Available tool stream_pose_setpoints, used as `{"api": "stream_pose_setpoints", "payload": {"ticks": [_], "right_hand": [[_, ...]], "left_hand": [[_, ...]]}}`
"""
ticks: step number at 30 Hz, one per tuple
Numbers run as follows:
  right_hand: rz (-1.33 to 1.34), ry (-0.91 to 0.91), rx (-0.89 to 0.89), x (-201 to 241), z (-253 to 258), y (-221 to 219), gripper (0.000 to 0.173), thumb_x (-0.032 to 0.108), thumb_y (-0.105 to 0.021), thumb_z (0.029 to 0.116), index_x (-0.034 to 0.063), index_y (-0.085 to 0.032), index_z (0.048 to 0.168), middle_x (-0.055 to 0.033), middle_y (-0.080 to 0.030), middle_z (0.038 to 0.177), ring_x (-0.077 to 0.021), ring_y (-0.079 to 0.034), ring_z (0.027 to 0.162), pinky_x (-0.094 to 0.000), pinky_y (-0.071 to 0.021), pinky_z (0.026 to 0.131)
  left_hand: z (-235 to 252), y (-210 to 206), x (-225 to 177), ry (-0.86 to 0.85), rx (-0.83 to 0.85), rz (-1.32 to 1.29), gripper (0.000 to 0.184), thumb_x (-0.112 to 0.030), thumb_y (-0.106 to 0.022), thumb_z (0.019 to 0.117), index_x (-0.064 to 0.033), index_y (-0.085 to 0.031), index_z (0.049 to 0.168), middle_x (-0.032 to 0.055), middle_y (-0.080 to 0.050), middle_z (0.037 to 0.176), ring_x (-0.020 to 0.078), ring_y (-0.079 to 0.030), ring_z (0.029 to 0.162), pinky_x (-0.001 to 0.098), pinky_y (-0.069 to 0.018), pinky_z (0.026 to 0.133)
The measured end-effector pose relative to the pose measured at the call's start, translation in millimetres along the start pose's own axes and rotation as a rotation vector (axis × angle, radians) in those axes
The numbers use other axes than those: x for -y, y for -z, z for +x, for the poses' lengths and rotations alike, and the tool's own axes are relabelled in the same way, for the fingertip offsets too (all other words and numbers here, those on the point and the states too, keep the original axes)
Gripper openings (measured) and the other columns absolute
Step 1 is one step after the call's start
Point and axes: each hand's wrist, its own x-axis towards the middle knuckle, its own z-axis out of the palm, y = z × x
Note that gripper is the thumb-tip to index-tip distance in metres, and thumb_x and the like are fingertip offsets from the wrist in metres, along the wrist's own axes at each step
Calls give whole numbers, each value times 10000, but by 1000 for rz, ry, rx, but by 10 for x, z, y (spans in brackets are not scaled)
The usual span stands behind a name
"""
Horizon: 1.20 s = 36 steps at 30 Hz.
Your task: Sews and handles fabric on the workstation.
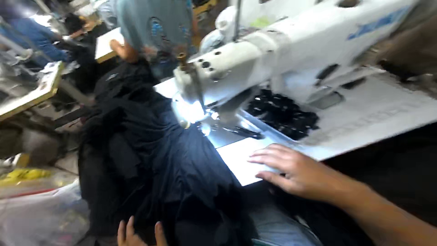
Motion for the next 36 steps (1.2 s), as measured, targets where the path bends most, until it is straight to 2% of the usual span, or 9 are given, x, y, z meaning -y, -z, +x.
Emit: {"api": "stream_pose_setpoints", "payload": {"ticks": [7, 11, 14, 17, 20, 24, 30, 34, 36], "right_hand": [[-118, 127, 10, 200, 574, -786, 403, 398, -549, 996, 92, -749, 1164, -128, -684, 1290, -340, -630, 1225, -545, -520, 987], [-169, 97, 16, 178, 463, -956, 471, 438, -476, 1025, 91, -737, 1208, -107, -677, 1338, -321, -592, 1311, -545, -482, 1061], [-141, 105, -43, 121, 397, -1024, 495, 437, -442, 1045, 74, -736, 1211, -121, -682, 1330, -303, -574, 1342, -513, -452, 1120], [-89, 117, -55, 106, 405, -1055, 490, 434, -486, 1026, 42, -743, 1169, -161, -687, 1305, -340, -556, 1360, -540, -406, 1166], [-60, 121, -31, 84, 476, -1040, 494, 476, -524, 1000, 52, -755, 1105, -174, -707, 1236, -361, -590, 1316, -586, -405, 1152], [-34, 86, -31, 132, 483, -1071, 484, 464, -556, 983, 45, -752, 1123, -188, -696, 1252, -353, -602, 1299, -512, -452, 1131], [-29, -62, -51, 503, 515, -1301, 590, 511, -588, 955, -1, -711, 1221, -230, -638, 1358, -394, -553, 1354, -571, -471, 1090], [9, -37, -104, 427, 577, -1252, 506, 450, -485, 1036, 38, -737, 1187, -177, -694, 1285, -334, -627, 1278, -536, -500, 1069], [-8, 20, -149, 298, 681, -1130, 446, 366, -468, 1045, 38, -744, 1170, -137, -723, 1218, -292, -669, 1197, -473, -518, 1044]], "left_hand": [[597, -206, -572, -119, -72, -145, 496, -386, -647, 940, -27, -641, 1282, 263, -511, 1431, 359, -445, 1388, 481, -367, 1158], [481, -156, -447, -18, -85, -55, 426, -413, -655, 928, -43, -689, 1136, 162, -671, 1151, 330, -588, 1174, 541, -430, 1038], [-1, -98, -169, 199, -46, -16, 771, -548, -706, 867, 88, -503, 1252, 315, -556, 1245, 431, -505, 1254, 564, -374, 1101], [-392, -76, -187, 435, 204, -180, 973, -354, -790, 863, 187, -256, 1471, 425, -422, 1434, 451, -495, 1341, 518, -427, 1126], [-266, 23, -279, 497, 300, -192, 331, -93, -692, 921, 130, -666, 1165, 255, -737, 1031, 299, -743, 969, 474, -588, 902], [556, 576, -158, 283, 46, -64, 226, -39, -562, 963, 127, -670, 1071, 205, -713, 1012, 175, -692, 980, 345, -555, 919], [2226, 491, -703, 93, 132, 317, 383, -90, -552, 992, 13, -577, 1359, 365, -539, 1335, 573, -511, 1251, 738, -406, 985], [2067, -513, -1256, -332, 338, -9, 243, -116, -593, 964, -70, -732, 1159, 139, -709, 1171, 325, -642, 1155, 594, -465, 1017], [1875, -1041, -1379, -416, 495, -116, 314, -229, -544, 1012, -150, -718, 1262, 42, -695, 1282, 264, -569, 1299, 640, -317, 1122]]}}
